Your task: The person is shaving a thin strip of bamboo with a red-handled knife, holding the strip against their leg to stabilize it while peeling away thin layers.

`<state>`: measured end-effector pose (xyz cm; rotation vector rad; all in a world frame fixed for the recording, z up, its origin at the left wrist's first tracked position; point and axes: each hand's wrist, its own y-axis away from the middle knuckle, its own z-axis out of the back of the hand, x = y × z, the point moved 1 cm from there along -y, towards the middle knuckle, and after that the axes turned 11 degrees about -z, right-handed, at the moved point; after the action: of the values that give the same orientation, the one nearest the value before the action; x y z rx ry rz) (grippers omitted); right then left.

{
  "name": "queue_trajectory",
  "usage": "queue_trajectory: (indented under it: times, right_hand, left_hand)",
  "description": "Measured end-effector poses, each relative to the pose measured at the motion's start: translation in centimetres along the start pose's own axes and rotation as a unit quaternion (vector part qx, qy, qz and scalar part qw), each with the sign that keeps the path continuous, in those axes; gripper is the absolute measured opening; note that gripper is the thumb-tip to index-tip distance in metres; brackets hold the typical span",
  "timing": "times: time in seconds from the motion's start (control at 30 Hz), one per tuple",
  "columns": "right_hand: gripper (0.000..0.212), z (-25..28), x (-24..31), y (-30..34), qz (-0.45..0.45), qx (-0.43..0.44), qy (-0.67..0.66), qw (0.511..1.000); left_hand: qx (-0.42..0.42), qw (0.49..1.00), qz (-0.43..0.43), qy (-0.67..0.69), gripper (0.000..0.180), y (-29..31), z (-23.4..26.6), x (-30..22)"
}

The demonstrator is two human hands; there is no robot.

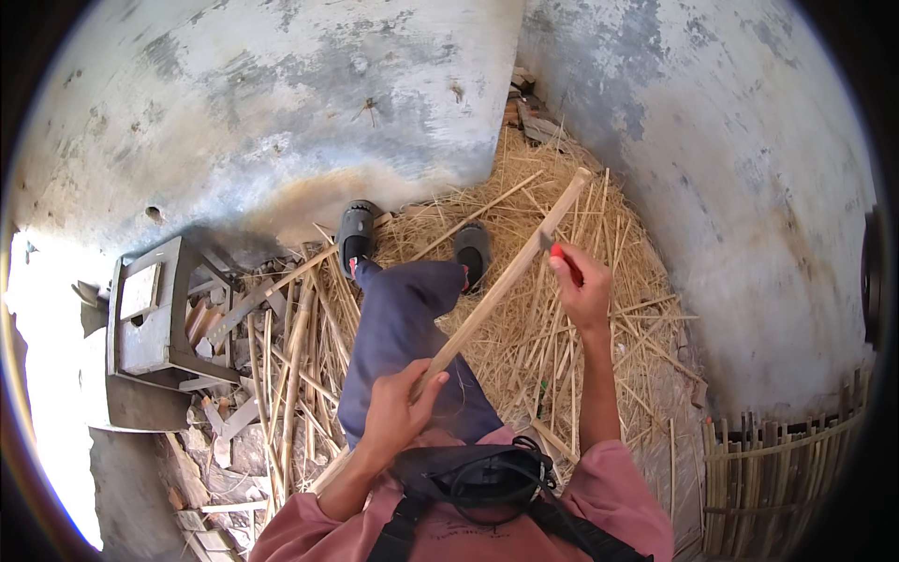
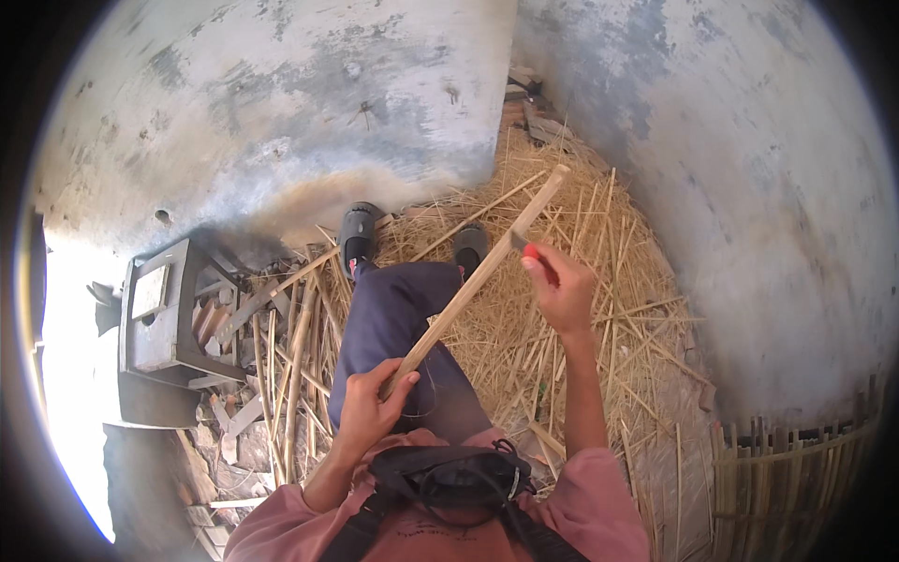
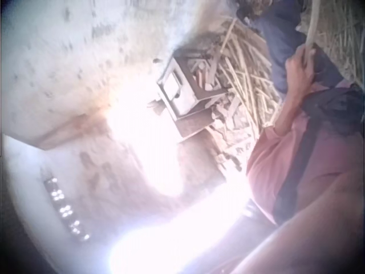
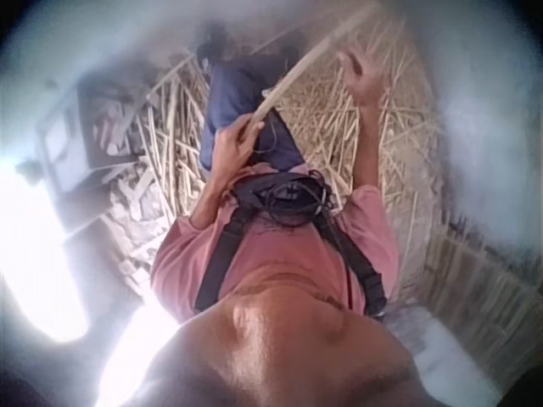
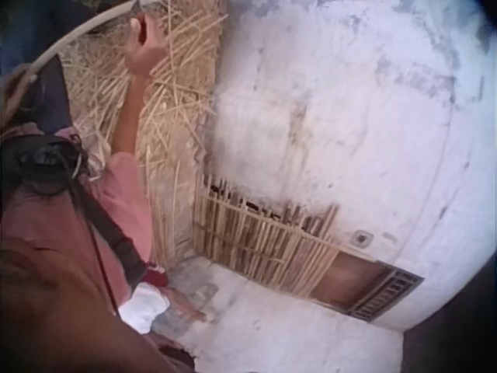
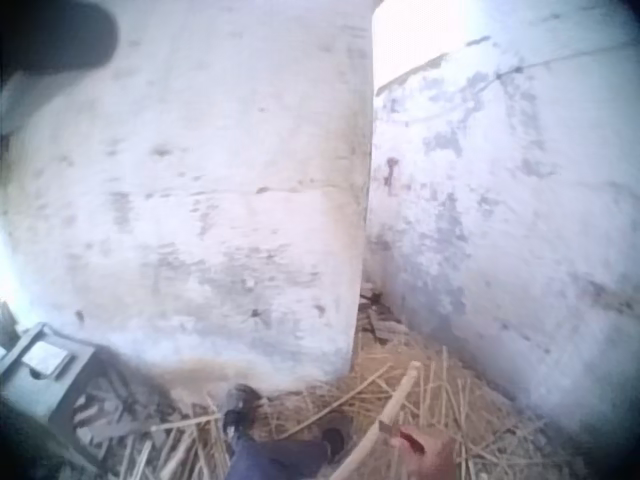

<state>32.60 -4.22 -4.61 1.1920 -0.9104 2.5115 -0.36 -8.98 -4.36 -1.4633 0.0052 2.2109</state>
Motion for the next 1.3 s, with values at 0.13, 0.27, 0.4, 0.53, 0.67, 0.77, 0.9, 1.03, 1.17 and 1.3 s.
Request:
queue_trajectory:
  times: [0.13, 0.27, 0.4, 0.53, 0.67, 0.77, 0.9, 1.03, 1.17, 1.3]
  right_hand:
    - [0.025, 0.2, -0.7, -0.7, 0.019, 0.013, -0.011, 1.000]
    - [0.027, 0.2, -0.8, -1.7, 0.072, -0.001, -0.004, 0.997]
    - [0.028, 0.9, -4.3, -4.9, -0.024, -0.079, 0.027, 0.996]
    - [0.032, -1.1, -5.7, -5.0, 0.002, -0.038, 0.013, 0.999]
    - [0.037, -1.8, -5.4, -4.3, -0.140, 0.095, -0.141, 0.976]
    - [0.041, -1.6, -5.2, -3.2, -0.221, 0.172, -0.359, 0.891]
    - [0.042, -2.6, -4.3, -2.0, -0.241, 0.176, -0.472, 0.830]
    - [0.041, -2.3, -4.5, -2.1, -0.226, 0.209, -0.579, 0.755]
    - [0.039, -1.6, -4.6, -2.8, -0.200, 0.160, -0.400, 0.880]
    - [0.039, -0.3, -6.2, -3.2, -0.003, 0.045, -0.033, 0.998]
  left_hand:
    - [-0.001, 1.000, 0.015, 0.012, 0.020, 0.5, 0.0, 0.2]
    - [0.019, 0.997, 0.060, 0.038, 0.021, 1.3, 0.1, 0.0]
    - [0.018, 0.997, 0.067, 0.045, 0.021, 2.6, -0.1, 0.4]
    - [0.012, 0.994, 0.098, 0.036, 0.021, 3.1, 0.5, 0.9]
    - [0.015, 0.998, 0.065, -0.022, 0.021, 2.4, 1.8, 1.5]
    - [0.027, 0.998, 0.061, -0.018, 0.023, 2.1, 2.2, 1.5]
    - [0.022, 0.999, 0.049, 0.000, 0.024, 1.6, 2.0, 1.2]
    - [0.023, 0.999, 0.036, 0.011, 0.022, 1.4, 1.8, 1.8]
    - [0.018, 0.999, 0.036, 0.003, 0.021, 1.5, 2.2, 2.2]
    - [0.002, 0.999, 0.025, -0.020, 0.021, 1.5, 2.2, 2.6]
